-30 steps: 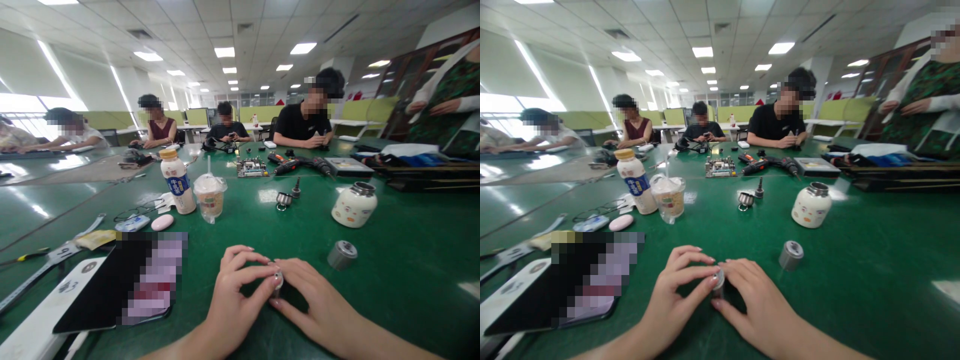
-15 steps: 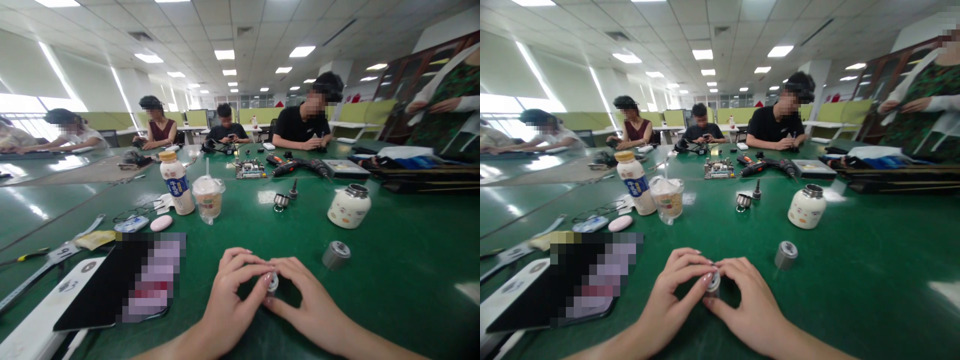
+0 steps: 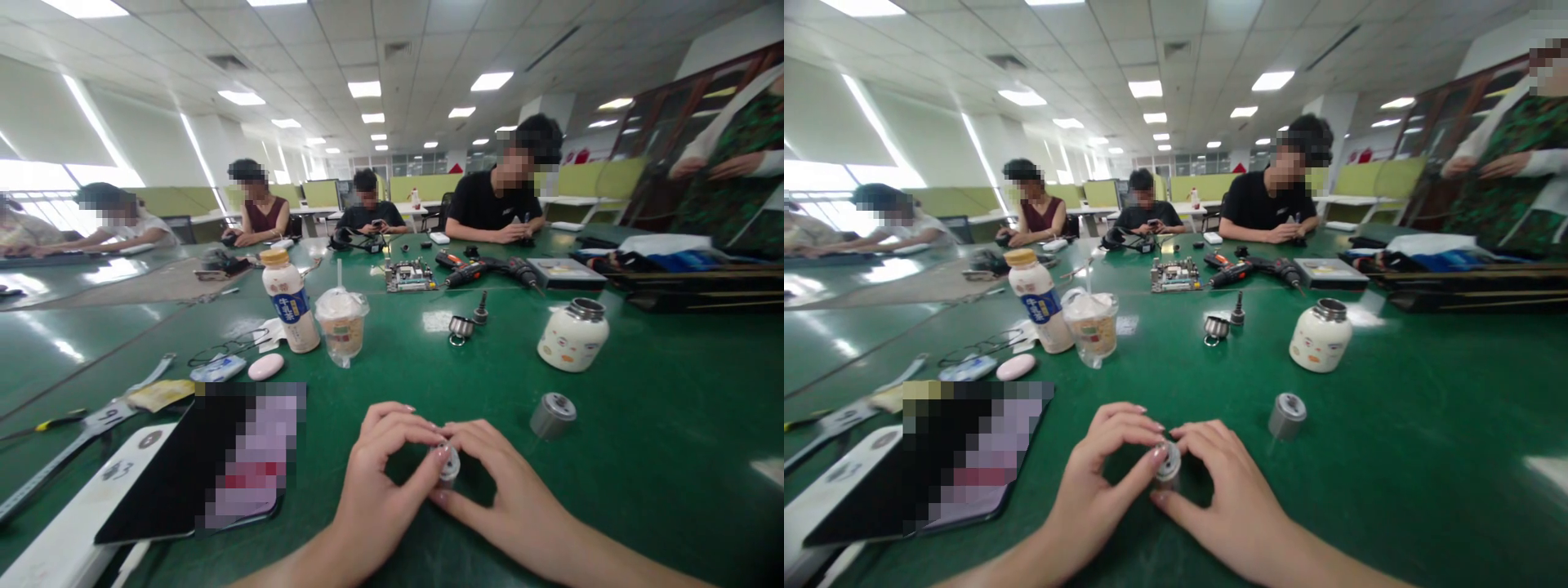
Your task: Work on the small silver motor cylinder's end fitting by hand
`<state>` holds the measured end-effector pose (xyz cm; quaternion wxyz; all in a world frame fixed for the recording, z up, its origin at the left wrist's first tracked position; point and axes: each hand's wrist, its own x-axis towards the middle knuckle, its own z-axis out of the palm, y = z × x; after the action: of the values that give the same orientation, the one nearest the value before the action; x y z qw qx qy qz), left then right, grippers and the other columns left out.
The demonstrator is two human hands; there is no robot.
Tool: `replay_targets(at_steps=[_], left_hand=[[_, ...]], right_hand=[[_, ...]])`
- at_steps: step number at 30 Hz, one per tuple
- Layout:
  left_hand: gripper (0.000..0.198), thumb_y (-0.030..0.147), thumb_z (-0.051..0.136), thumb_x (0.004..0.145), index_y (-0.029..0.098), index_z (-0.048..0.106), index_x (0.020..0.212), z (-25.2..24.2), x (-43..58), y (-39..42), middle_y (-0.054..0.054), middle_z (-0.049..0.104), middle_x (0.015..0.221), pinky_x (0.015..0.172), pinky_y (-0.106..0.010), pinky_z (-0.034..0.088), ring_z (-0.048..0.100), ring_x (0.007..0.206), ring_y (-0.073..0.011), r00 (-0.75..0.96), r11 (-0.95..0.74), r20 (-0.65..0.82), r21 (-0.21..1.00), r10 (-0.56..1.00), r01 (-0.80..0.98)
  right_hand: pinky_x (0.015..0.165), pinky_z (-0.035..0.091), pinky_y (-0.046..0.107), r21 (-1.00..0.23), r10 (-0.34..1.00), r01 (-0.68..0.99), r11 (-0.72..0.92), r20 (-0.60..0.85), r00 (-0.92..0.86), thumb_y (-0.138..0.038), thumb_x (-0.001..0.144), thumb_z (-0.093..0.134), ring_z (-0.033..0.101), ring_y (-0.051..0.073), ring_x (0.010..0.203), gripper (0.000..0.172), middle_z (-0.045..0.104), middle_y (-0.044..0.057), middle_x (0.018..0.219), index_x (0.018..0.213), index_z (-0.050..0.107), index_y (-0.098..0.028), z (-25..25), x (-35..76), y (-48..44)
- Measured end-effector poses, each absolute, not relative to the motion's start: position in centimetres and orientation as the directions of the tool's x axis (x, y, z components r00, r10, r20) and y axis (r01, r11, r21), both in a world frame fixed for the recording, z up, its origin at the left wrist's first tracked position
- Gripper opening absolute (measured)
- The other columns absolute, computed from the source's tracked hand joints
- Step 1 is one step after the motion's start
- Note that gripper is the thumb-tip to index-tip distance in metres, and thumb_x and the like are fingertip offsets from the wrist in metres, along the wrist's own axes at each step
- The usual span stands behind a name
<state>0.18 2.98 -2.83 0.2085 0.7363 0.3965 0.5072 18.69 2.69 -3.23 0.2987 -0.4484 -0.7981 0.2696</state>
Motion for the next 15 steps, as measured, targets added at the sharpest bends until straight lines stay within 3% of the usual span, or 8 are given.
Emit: replay_targets(at_steps=[4, 7, 11, 15], left_hand=[[0.008, 0.026, 0.070, 0.085, 0.029, 0.075, 0.090, -3.0, -1.0, 3.7, -0.002, 0.074, 0.095, 0.095, -0.048, 0.039, 0.053, 0.106, -0.0265, 0.029, -0.502, 0.614, 0.615, 0.789, 0.608], [0.008, 0.031, 0.074, 0.080, 0.036, 0.078, 0.086, -3.8, -2.0, 4.0, -0.002, 0.073, 0.105, 0.091, -0.057, 0.036, 0.050, 0.110, -0.0330, 0.036, -0.312, 0.468, 0.528, 0.883, 0.790], [0.013, 0.035, 0.072, 0.081, 0.038, 0.078, 0.093, -4.8, -2.2, 3.9, -0.004, 0.070, 0.117, 0.091, -0.060, 0.033, 0.045, 0.116, -0.0356, 0.103, -0.288, 0.408, 0.424, 0.907, 0.859], [0.021, 0.034, 0.072, 0.082, 0.039, 0.075, 0.102, -4.8, -1.9, 3.9, -0.005, 0.065, 0.127, 0.092, -0.062, 0.033, 0.044, 0.119, -0.0371, 0.120, -0.300, 0.413, 0.405, 0.903, 0.864]], right_hand=[[0.099, 0.045, 0.046, -0.697, 0.884, 0.566, 0.441, 0.226, -0.410, -0.034, 0.079, 0.074, 0.055, 0.027, 0.112, 0.025, 0.064, 0.008, 0.118, 0.098, 0.063, -0.021, -3.3, 18.7, 2.8], [0.099, 0.045, 0.048, -0.696, 0.885, 0.567, 0.441, 0.229, -0.406, -0.034, 0.078, 0.074, 0.055, 0.028, 0.112, 0.026, 0.065, 0.008, 0.119, 0.099, 0.065, -0.022, -3.3, 18.7, 2.9], [0.099, 0.045, 0.048, -0.694, 0.884, 0.567, 0.443, 0.234, -0.405, -0.034, 0.078, 0.074, 0.056, 0.029, 0.113, 0.024, 0.066, 0.008, 0.117, 0.097, 0.065, -0.022, -3.2, 18.8, 2.8], [0.099, 0.045, 0.048, -0.692, 0.883, 0.568, 0.446, 0.237, -0.405, -0.034, 0.077, 0.075, 0.056, 0.029, 0.113, 0.025, 0.065, 0.008, 0.117, 0.098, 0.065, -0.022, -3.3, 18.8, 2.7]])
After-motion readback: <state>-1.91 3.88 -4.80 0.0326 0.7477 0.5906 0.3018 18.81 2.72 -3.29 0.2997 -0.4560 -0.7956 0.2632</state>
